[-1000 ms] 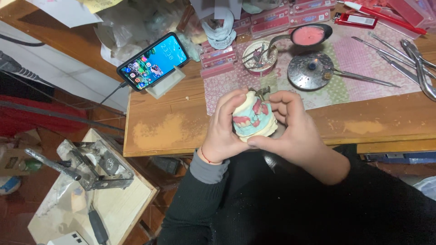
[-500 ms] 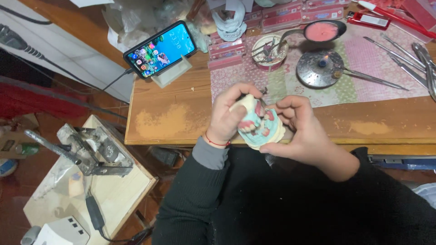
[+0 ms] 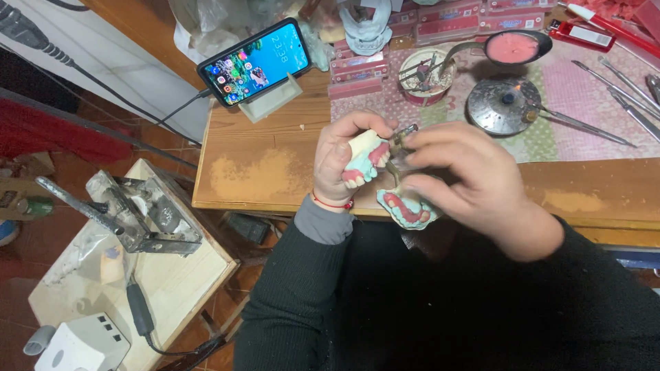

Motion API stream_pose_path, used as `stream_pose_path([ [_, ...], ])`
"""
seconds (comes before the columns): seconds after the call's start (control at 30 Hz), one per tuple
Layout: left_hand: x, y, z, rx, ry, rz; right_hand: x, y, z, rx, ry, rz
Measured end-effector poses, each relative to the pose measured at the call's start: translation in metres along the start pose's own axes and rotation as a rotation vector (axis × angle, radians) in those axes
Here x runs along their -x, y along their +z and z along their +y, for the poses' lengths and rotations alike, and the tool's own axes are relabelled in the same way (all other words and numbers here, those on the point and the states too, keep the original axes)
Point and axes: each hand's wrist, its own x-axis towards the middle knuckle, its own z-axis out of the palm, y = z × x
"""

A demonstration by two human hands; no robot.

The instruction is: The person uses a rotary tool to grind a small piece of material, then applies pink wax to a dental cast using a metal spatula. They press the ground material into the wax on the cast and repeat the process.

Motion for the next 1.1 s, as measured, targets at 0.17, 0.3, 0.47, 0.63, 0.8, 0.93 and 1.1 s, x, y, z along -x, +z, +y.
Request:
stream_pose_path([
  [0.17, 0.002, -0.001, 0.005, -0.030, -0.014, -0.013, -0.022, 0.013, -0.009, 0.023, -0.161, 0.061],
  [0.3, 0.002, 0.000, 0.006, -0.002, -0.032, -0.021, -0.022, 0.020, -0.006, 0.053, -0.184, 0.116],
  [0.47, 0.002, 0.002, 0.008, -0.015, -0.032, -0.027, -0.020, 0.023, -0.002, 0.034, -0.185, 0.154],
  [0.63, 0.002, 0.004, 0.010, -0.014, -0.027, -0.048, -0.020, 0.025, -0.002, -0.020, -0.156, 0.140],
  [0.8, 0.001, 0.004, 0.009, -0.030, -0.010, -0.048, -0.018, 0.024, -0.003, -0.018, -0.128, 0.127],
  [0.93, 0.001, 0.004, 0.009, -0.070, -0.010, -0.040, -0.018, 0.025, -0.003, -0.028, -0.128, 0.125],
  [1.1, 0.001, 0.004, 0.010, -0.075, -0.006, -0.048, -0.021, 0.022, -0.005, -0.032, -0.131, 0.103],
])
